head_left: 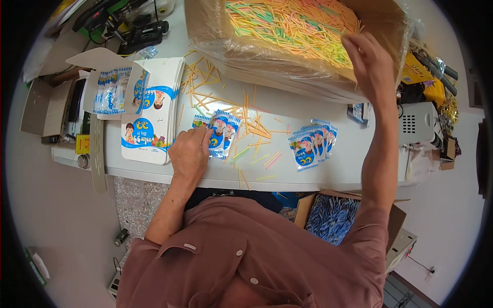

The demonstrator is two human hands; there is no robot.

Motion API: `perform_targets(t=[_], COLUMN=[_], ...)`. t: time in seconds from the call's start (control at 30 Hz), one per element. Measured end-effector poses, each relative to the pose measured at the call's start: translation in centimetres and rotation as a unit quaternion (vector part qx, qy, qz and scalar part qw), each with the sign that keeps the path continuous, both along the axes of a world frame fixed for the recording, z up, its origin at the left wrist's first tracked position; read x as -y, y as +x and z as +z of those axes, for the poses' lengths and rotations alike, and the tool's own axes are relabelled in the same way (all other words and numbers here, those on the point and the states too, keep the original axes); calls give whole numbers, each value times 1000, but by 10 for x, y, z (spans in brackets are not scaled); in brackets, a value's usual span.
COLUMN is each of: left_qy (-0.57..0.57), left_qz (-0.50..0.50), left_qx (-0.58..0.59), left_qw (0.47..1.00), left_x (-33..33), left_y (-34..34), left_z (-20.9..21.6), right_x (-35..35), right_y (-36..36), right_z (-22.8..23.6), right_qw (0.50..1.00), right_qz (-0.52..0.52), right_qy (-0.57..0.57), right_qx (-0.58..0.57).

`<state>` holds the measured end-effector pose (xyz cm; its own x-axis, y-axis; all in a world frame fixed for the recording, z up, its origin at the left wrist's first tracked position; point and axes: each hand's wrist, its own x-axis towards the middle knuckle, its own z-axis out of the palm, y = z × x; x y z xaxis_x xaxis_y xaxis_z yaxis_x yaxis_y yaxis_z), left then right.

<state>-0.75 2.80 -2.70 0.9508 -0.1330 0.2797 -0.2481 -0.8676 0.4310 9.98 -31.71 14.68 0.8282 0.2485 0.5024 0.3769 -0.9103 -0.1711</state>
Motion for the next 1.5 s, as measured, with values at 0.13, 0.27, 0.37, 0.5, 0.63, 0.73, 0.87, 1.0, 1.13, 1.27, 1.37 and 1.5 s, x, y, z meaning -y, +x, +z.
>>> perform_targets(t=[0.13, 0.27, 0.37, 0.5, 0.63, 0.73, 0.87, 1.0, 1.13, 1.27, 1.37, 1.5], left_qy=[-7, -137, -207, -272, -294, -304, -310, -324, -335, -353, -472, -615], left_qz=[-21, -41, 0, -12, -25, -17, -14, -15, -4, 4, 62, 61], left_qx=[-15, -5, -74, -92, -80, -90, -80, -78, -81, -76, -120, -92], left_qw=[1000, 990, 976, 958, 952, 948, 947, 943, 939, 933, 871, 781], left_x=[-4, -1, -8, -7, -8, -12, -15, -18, -22, -27, -29, -19], left_y=[-2, -2, -7, 0, 4, 4, 6, 5, 0, 0, 3, 34], left_z=[13, 26, 26, 25, 23, 21, 21, 21, 23, 22, 36, 61], right_x=[12, 21, -55, -62, -78, -86, -72, -61, -47, -54, -78, -59], right_y=[92, 161, 159, 198, 216, 227, 237, 238, 234, 197, 142, 107], right_z=[-14, -60, -22, -37, -52, -59, -76, -79, -64, -29, 1, 3], right_qw=[987, 988, 979, 954, 931, 905, 877, 899, 911, 968, 981, 918], right_qz=[50, -29, 65, 97, 1, -18, 48, 44, 39, 23, 109, 139], right_qy=[-139, -142, -174, -266, -335, -382, -453, -392, -363, -212, 111, 283], right_qx=[-62, -54, -86, -101, -147, -186, -155, -191, -191, -130, -119, -240])
